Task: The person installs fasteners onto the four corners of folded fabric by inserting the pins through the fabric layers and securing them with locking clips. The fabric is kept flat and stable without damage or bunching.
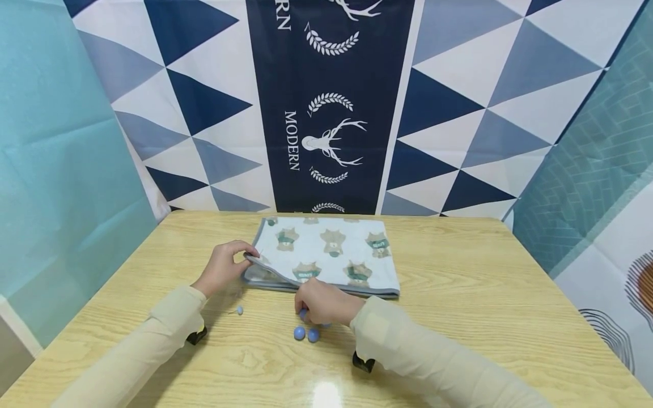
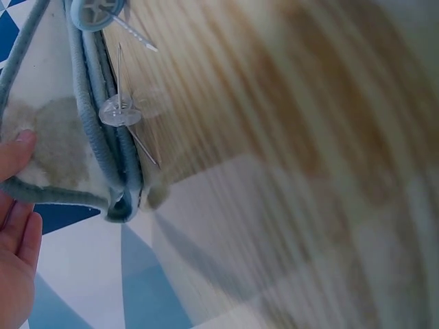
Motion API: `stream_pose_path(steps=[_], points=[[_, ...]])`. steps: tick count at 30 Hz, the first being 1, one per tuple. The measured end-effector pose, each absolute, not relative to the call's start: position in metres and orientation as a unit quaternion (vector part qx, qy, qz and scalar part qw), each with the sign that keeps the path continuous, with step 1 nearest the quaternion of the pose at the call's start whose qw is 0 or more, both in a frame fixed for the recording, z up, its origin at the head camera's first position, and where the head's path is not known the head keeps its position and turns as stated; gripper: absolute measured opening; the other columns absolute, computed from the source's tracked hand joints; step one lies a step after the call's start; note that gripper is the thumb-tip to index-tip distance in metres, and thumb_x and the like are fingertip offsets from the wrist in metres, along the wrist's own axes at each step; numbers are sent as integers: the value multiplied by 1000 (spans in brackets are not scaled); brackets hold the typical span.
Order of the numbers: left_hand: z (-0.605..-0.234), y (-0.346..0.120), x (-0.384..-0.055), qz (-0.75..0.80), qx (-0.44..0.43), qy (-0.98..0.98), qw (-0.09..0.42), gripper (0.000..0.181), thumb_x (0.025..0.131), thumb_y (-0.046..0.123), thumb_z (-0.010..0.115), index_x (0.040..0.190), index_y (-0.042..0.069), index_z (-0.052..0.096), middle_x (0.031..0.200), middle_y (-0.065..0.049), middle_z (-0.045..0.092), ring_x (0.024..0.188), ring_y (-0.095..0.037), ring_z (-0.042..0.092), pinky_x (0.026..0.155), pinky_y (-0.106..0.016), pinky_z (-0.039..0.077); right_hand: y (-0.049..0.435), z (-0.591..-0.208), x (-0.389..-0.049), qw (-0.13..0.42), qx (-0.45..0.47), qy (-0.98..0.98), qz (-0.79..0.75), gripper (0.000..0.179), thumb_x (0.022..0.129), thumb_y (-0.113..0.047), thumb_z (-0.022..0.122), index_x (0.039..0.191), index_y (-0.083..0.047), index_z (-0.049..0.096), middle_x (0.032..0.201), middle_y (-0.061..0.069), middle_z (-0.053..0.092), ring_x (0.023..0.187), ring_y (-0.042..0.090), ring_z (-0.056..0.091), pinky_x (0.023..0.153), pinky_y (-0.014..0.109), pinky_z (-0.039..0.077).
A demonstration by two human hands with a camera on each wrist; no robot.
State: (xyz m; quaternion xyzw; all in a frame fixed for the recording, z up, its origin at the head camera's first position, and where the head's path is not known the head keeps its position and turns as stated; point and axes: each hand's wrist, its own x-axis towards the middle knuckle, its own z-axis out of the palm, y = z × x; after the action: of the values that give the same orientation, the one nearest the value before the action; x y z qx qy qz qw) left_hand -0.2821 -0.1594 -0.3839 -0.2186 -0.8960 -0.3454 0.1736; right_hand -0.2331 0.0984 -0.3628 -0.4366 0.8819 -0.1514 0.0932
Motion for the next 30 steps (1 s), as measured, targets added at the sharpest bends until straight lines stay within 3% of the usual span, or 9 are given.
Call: stream_pose_path(steps=[12, 19, 30], points=[[-383, -159, -280, -345, -214, -898, 167, 15, 82, -4, 69, 90, 8, 72, 95, -8, 72, 96, -25, 67, 88, -42, 55, 95, -360, -239, 85, -444, 873, -181, 16, 81, 3, 68, 92, -8, 74, 83, 5, 73, 67, 1, 59, 61, 13, 49], [-380, -159, -282, -344, -213, -898, 170, 15, 82, -4, 69, 90, 9, 72, 95, -8, 72, 96, -25, 67, 88, -42, 55, 90, -351, -254, 30, -445, 864, -232, 13, 82, 2, 69, 92, -3, 73, 86, 7, 74, 77, 12, 67, 68, 16, 53], [-381, -155, -277, -348, -206, -901, 157, 15, 82, -4, 69, 91, 7, 73, 95, -8, 73, 99, -26, 67, 91, -43, 54, 77, -344, -270, 14, -404, 878, -257, 15, 83, 0, 70, 98, -3, 72, 88, 9, 74, 79, 15, 69, 68, 16, 53]])
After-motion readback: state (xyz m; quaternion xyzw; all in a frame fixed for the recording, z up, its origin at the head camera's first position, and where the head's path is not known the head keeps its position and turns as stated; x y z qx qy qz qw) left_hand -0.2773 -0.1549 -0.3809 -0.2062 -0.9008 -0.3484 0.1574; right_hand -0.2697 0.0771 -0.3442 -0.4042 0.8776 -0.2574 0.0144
